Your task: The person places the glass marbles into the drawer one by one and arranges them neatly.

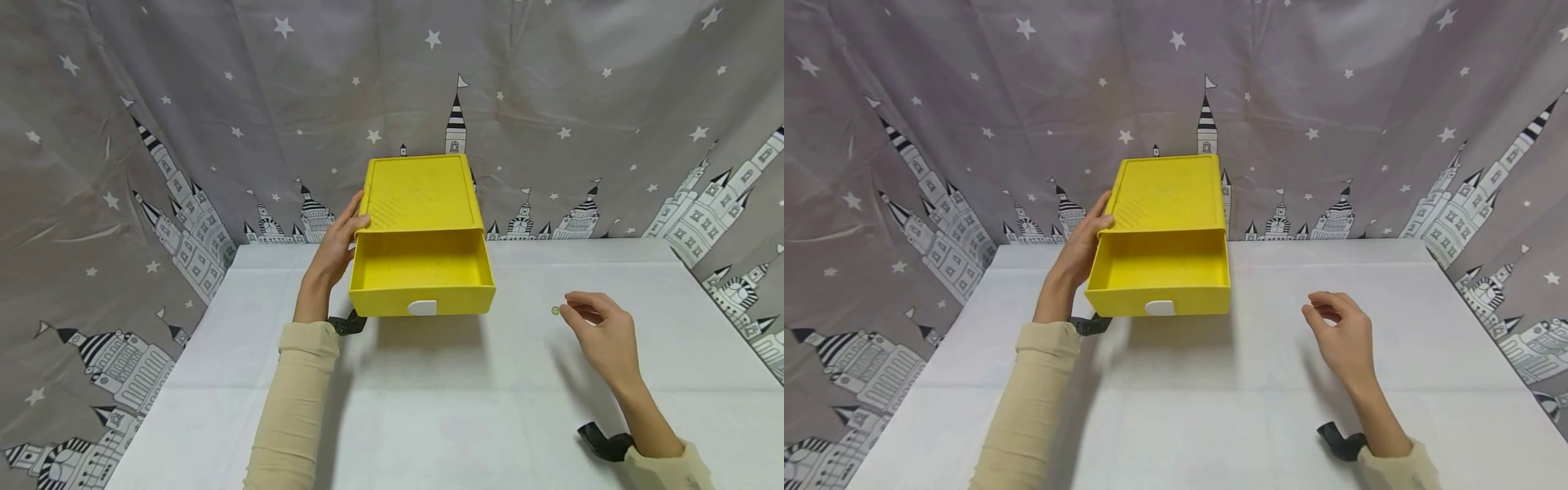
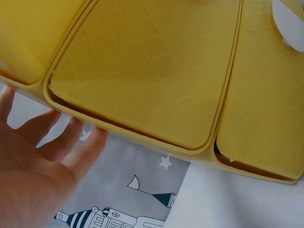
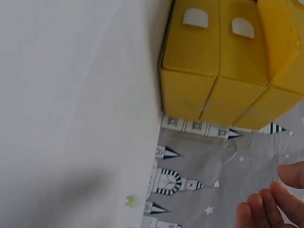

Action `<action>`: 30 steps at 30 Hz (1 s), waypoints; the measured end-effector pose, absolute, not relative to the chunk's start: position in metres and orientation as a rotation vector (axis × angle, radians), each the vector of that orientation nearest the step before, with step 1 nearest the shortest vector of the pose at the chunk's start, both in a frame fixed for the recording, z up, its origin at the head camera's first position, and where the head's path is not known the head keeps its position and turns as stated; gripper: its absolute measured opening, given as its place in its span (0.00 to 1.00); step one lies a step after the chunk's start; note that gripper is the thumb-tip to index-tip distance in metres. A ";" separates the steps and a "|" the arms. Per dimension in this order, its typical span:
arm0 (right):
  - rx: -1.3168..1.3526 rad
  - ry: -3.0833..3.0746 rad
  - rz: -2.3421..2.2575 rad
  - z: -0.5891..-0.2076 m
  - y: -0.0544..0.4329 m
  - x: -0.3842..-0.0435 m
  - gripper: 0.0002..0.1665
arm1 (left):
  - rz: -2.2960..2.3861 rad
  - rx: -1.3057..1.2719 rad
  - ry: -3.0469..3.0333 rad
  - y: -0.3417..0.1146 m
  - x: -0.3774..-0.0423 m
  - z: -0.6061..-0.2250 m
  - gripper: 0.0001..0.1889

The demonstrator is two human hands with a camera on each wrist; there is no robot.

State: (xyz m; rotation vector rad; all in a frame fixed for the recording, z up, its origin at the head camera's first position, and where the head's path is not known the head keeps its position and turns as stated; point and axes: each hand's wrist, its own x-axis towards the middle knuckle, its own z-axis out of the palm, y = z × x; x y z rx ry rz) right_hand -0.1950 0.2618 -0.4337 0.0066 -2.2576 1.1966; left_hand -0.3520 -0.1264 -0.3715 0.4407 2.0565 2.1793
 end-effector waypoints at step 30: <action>-0.263 -2.410 1.208 -0.460 0.305 -0.226 0.17 | 2.184 0.438 2.047 -0.126 -0.352 -0.371 0.36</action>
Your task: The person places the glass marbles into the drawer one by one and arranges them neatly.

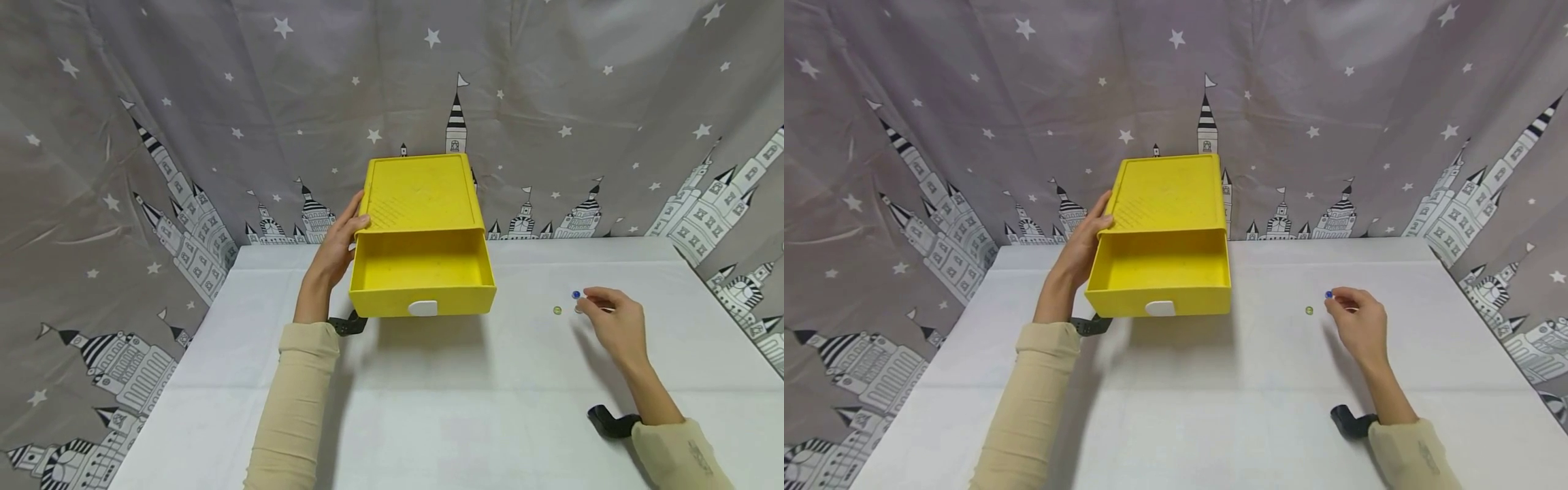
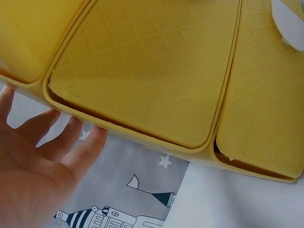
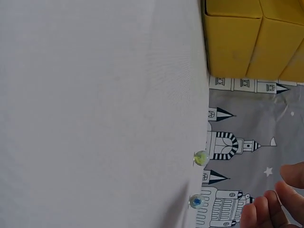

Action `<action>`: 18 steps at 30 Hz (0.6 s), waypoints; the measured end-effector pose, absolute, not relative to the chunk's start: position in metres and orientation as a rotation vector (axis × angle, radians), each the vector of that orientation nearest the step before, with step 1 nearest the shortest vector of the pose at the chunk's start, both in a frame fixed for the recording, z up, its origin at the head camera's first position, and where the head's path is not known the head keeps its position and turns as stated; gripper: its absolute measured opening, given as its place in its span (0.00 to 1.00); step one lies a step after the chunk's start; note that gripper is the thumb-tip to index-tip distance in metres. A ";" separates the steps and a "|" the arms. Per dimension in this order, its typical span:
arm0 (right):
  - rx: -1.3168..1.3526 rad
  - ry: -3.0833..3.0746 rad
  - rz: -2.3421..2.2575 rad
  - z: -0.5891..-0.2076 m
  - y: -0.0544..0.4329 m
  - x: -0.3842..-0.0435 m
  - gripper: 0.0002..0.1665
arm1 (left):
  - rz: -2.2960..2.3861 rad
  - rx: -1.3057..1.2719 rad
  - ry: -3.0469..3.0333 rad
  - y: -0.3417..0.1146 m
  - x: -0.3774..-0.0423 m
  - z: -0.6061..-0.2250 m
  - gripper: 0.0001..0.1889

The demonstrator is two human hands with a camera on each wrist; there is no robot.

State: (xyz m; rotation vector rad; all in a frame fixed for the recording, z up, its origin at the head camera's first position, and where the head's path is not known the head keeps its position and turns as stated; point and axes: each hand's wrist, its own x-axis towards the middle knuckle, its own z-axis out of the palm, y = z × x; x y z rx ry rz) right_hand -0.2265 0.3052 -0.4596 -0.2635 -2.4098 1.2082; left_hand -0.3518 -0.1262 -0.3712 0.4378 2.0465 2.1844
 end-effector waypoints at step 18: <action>-0.277 -2.590 1.158 -0.479 0.323 -0.239 0.19 | 2.182 0.426 2.052 -0.125 -0.353 -0.372 0.36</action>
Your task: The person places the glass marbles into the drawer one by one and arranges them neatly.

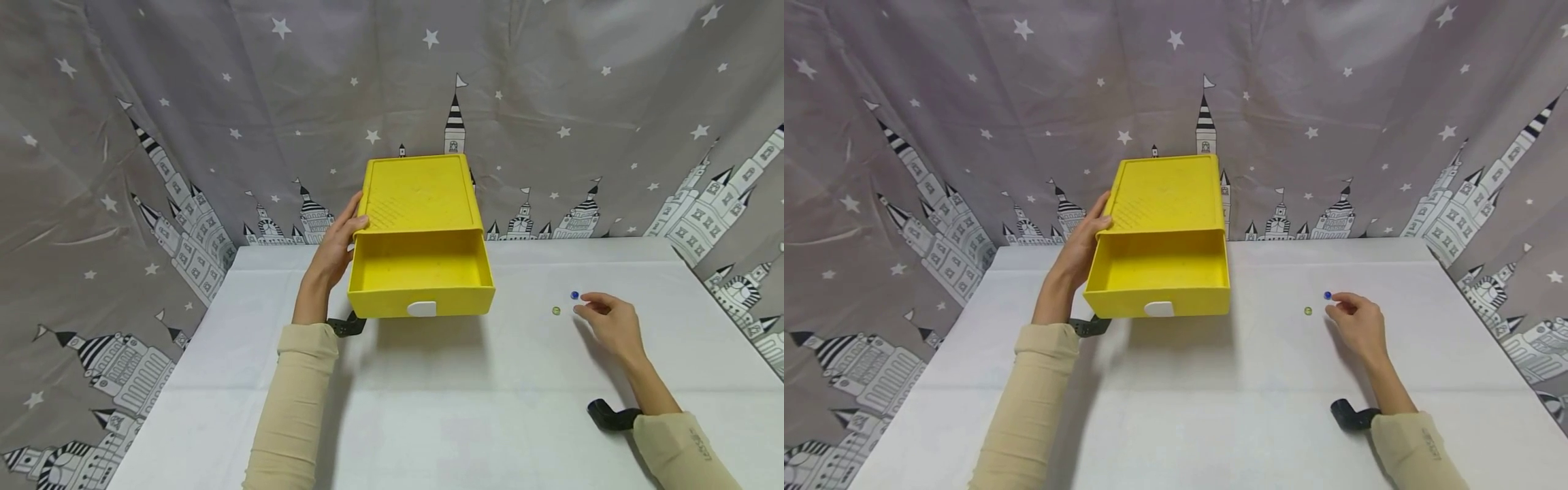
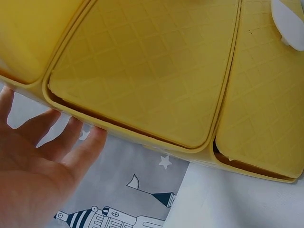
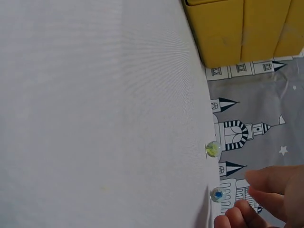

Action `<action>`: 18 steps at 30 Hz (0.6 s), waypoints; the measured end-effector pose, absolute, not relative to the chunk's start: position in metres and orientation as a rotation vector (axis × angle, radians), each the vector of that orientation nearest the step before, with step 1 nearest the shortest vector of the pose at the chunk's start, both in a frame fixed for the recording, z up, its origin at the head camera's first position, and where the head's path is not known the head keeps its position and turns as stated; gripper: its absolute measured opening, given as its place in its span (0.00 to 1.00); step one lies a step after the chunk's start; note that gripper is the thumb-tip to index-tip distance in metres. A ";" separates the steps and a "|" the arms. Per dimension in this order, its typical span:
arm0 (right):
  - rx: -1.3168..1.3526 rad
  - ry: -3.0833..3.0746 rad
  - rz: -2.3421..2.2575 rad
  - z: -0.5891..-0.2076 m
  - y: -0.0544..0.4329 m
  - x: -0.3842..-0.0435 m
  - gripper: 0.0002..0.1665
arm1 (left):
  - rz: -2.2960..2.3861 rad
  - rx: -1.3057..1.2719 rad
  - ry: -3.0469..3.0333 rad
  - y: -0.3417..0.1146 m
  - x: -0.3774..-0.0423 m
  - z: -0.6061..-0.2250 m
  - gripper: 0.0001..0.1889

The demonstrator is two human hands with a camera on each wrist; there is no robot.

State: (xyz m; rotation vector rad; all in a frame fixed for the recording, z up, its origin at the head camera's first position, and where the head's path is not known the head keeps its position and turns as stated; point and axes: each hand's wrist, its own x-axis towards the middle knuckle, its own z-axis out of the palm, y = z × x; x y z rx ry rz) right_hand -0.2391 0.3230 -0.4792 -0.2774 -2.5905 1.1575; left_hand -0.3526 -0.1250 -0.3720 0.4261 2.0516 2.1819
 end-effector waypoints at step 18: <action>-0.162 -2.688 0.990 -0.495 0.331 -0.245 0.17 | 2.181 0.441 2.054 -0.126 -0.353 -0.372 0.35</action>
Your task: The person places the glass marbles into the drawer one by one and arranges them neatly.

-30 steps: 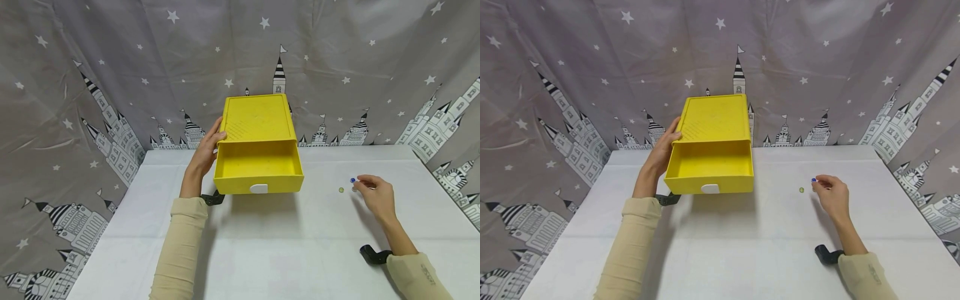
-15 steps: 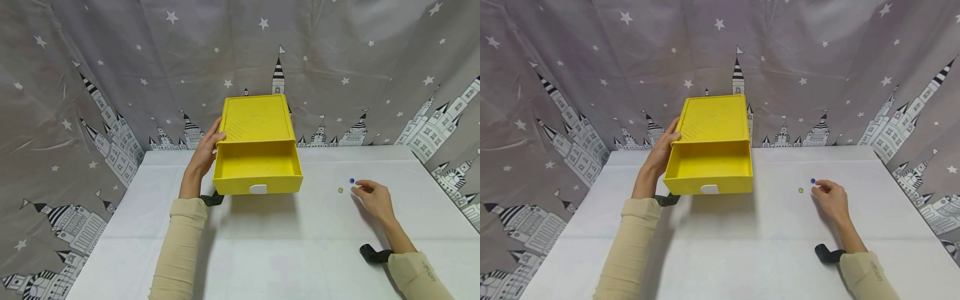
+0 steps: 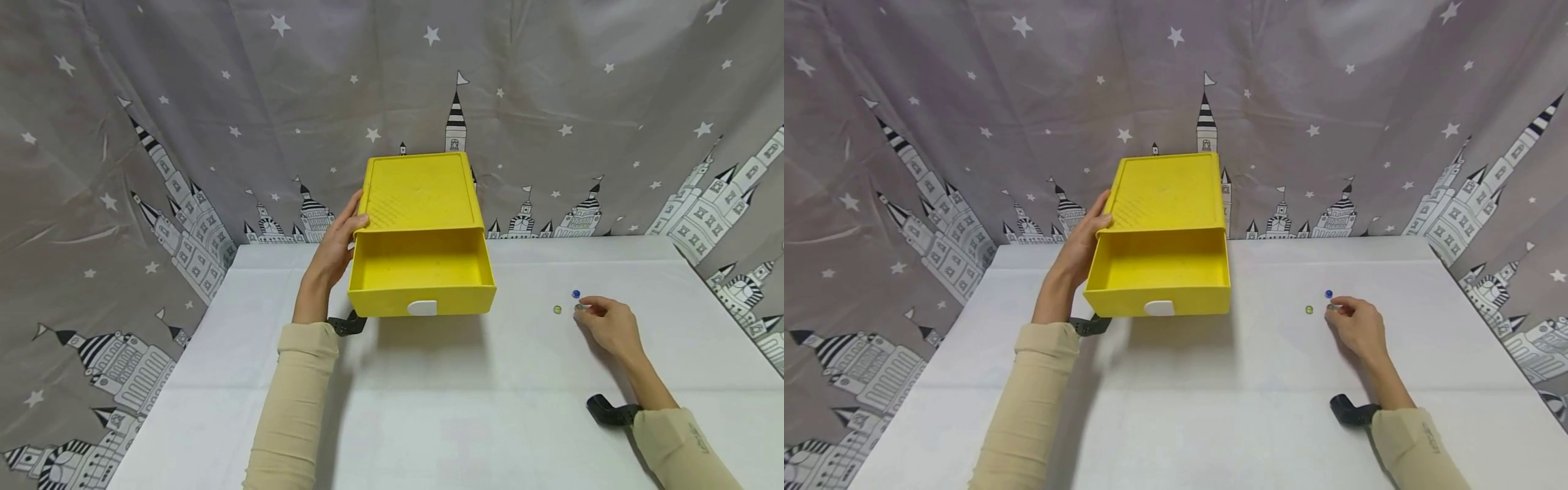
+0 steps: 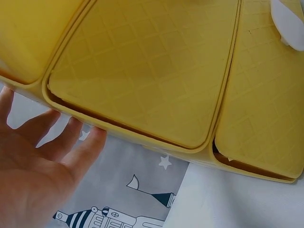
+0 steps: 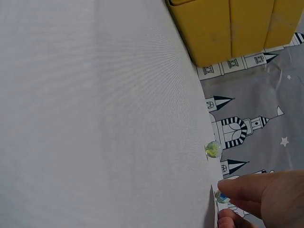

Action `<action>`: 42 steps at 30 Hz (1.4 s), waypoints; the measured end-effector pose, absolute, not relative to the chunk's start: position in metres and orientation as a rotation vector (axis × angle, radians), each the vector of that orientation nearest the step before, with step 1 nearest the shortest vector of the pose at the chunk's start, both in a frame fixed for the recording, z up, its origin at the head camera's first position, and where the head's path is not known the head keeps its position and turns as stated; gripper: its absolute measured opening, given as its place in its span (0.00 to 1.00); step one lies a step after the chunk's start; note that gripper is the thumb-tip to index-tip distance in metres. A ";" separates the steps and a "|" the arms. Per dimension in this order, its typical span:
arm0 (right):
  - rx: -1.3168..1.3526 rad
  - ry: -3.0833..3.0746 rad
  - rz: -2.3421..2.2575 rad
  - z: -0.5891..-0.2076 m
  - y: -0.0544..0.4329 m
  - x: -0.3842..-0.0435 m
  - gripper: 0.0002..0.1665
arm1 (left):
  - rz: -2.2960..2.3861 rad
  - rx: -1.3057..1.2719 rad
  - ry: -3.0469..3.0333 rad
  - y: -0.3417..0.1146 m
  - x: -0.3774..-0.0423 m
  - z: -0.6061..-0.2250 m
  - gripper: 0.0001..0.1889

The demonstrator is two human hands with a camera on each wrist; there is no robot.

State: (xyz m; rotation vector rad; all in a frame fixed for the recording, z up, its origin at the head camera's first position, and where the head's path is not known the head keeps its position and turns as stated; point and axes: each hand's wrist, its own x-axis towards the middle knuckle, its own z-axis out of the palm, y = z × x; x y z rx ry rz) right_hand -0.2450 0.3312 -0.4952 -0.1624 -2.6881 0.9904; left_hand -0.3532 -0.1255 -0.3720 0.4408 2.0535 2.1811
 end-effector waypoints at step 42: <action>-0.273 -2.672 1.065 -0.500 0.330 -0.242 0.15 | 2.200 0.437 2.039 -0.125 -0.352 -0.372 0.34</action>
